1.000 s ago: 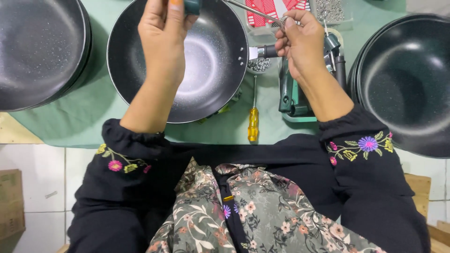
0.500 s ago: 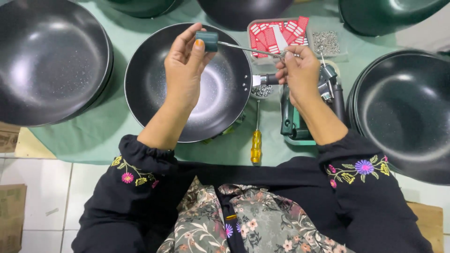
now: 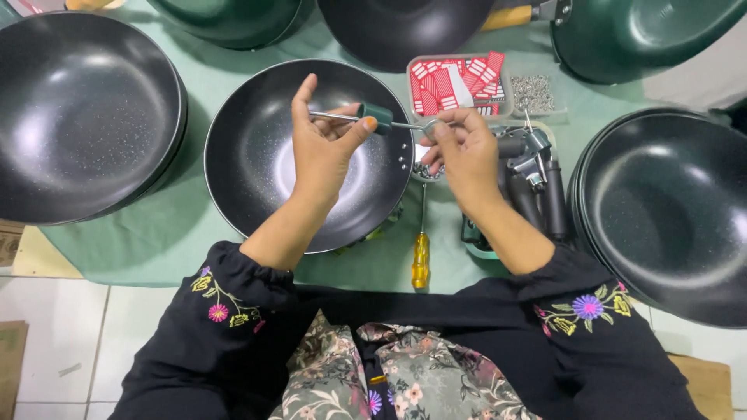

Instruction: Attaching handles to pans by tightening screws with a screwdriver.

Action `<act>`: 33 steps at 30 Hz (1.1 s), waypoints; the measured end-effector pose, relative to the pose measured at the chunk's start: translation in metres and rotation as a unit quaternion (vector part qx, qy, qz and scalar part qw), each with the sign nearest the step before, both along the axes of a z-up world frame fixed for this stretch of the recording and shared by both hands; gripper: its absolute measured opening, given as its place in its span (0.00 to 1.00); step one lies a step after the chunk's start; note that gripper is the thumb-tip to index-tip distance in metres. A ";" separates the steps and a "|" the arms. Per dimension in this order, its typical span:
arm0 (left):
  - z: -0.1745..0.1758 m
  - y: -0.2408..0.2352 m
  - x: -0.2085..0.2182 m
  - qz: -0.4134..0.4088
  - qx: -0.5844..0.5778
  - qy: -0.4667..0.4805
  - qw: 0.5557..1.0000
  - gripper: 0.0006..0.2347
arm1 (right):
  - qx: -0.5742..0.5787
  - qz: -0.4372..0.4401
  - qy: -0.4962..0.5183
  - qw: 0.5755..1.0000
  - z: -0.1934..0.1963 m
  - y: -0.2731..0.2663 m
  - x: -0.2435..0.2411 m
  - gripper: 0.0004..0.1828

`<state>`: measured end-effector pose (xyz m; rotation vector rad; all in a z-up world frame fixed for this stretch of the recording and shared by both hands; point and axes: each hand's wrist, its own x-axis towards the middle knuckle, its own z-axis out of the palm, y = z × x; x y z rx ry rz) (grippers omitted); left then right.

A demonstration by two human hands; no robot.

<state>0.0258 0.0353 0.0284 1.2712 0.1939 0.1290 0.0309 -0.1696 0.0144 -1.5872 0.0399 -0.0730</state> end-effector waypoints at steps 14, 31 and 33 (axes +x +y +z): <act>-0.014 0.004 0.000 -0.024 0.078 -0.071 0.994 0.22 | 0.077 0.024 -0.007 0.997 -0.030 -0.009 0.006 0.11; -0.017 0.011 0.015 0.025 0.072 0.055 0.996 0.11 | 0.070 -0.036 -0.015 0.997 -0.019 -0.025 0.020 0.09; -0.020 0.014 0.021 0.032 0.081 0.026 0.996 0.10 | 0.075 -0.032 -0.021 0.996 -0.017 -0.024 0.025 0.10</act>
